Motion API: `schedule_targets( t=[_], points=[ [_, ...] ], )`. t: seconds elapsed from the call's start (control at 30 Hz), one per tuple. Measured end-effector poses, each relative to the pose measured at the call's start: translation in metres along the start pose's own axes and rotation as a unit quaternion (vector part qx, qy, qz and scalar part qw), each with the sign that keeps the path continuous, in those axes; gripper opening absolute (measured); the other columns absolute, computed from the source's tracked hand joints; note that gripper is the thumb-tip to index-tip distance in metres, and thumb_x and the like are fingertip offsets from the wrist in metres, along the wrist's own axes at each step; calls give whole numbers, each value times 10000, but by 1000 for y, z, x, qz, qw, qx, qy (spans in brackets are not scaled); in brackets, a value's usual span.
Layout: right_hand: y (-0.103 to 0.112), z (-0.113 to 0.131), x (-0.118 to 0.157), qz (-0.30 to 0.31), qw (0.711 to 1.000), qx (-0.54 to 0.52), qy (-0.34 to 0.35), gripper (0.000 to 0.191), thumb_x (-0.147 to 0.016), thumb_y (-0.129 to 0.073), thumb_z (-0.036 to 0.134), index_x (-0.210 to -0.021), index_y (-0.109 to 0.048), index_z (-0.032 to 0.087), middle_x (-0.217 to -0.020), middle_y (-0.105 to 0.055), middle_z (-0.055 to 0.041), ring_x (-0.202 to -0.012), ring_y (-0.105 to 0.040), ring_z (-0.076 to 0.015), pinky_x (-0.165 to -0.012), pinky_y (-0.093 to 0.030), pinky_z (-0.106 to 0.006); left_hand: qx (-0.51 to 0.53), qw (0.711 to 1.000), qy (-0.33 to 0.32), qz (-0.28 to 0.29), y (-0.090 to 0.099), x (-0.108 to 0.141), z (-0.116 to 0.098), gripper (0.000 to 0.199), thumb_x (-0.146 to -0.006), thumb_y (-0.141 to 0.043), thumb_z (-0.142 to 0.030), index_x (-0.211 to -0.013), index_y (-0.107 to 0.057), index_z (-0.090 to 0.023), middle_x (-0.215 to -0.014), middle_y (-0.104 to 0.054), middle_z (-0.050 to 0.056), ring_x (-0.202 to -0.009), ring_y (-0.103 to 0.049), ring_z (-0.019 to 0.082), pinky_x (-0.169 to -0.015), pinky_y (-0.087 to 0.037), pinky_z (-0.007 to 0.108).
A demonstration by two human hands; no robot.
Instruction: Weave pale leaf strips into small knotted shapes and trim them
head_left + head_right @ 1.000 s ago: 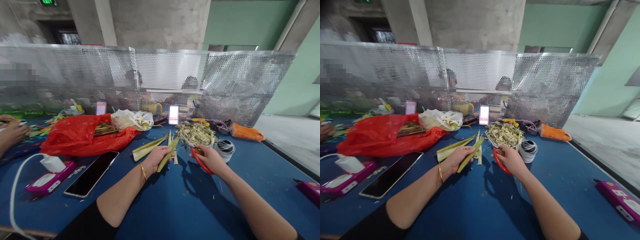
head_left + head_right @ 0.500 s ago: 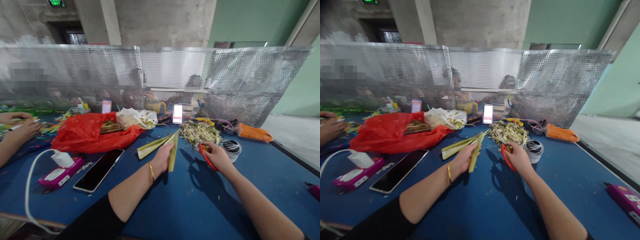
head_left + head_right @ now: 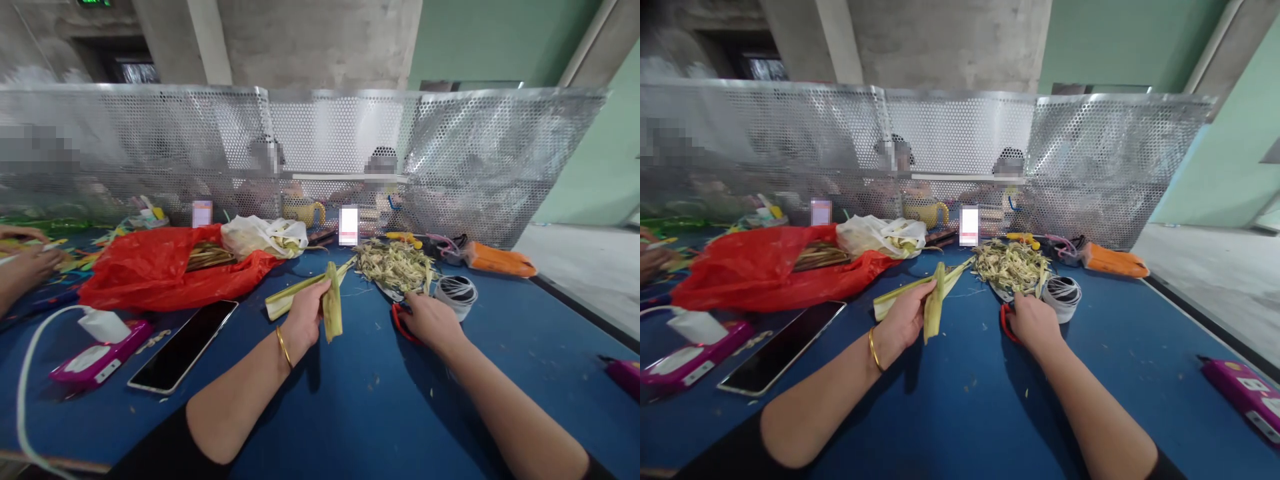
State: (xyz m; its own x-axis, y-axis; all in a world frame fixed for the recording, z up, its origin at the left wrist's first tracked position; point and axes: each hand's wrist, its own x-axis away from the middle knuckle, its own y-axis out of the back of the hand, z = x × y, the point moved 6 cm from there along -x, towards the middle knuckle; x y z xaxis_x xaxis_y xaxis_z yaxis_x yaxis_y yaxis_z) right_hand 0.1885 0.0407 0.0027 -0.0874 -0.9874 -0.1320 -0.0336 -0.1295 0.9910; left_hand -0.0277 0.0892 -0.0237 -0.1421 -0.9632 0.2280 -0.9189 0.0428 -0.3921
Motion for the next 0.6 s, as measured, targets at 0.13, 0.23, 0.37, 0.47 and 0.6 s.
schedule_targets(
  t=[0.13, 0.23, 0.37, 0.47, 0.6],
  points=[
    [9, 11, 3, -25, 999, 7, 29, 202, -855, -495, 226, -925, -662, 138, -947, -657, -179, -903, -633, -297, -691, -453, -332, 58, 992, 1, -115, 17, -1, -5, 71, -801, -582, -206, -769, -588, -143, -632, -604, -6, -475, -526, 68, -477, -428, 192],
    [20, 32, 9, -93, 986, -64, 124, 312, -862, -493, 230, -1155, -590, 185, -1114, -618, -127, -1014, -591, -262, -814, -464, -343, 53, 993, 17, -103, 15, 0, -6, 43, -801, -570, -193, -785, -579, -154, -642, -614, -22, -483, -535, 57, -501, -428, 177],
    [30, 62, 29, -163, 927, -204, 270, 491, -804, -496, 175, -1293, -470, 204, -1268, -527, -109, -1132, -525, -239, -912, -449, -364, 18, 994, 110, -17, -3, 10, 12, 52, -729, -637, -154, -765, -610, -128, -655, -642, 18, -500, -567, 89, -422, -360, 175],
    [33, 69, 37, -156, 895, -297, 294, 282, -816, -455, 160, -1050, -601, 224, -1051, -625, -75, -959, -593, -204, -831, -472, -330, -23, 977, 197, 80, -18, 22, 32, 107, -702, -680, -199, -729, -622, -113, -629, -632, 33, -485, -555, 98, -423, -355, 183],
    [35, 37, 25, -180, 860, -470, 82, 153, -852, -499, 342, -815, -558, 205, -756, -625, -33, -727, -599, -178, -669, -490, -281, -139, 987, 57, 60, -17, 22, 18, 373, -788, -582, -488, -640, -565, -146, -556, -570, 9, -443, -488, 84, -411, -308, 187]
  ],
)
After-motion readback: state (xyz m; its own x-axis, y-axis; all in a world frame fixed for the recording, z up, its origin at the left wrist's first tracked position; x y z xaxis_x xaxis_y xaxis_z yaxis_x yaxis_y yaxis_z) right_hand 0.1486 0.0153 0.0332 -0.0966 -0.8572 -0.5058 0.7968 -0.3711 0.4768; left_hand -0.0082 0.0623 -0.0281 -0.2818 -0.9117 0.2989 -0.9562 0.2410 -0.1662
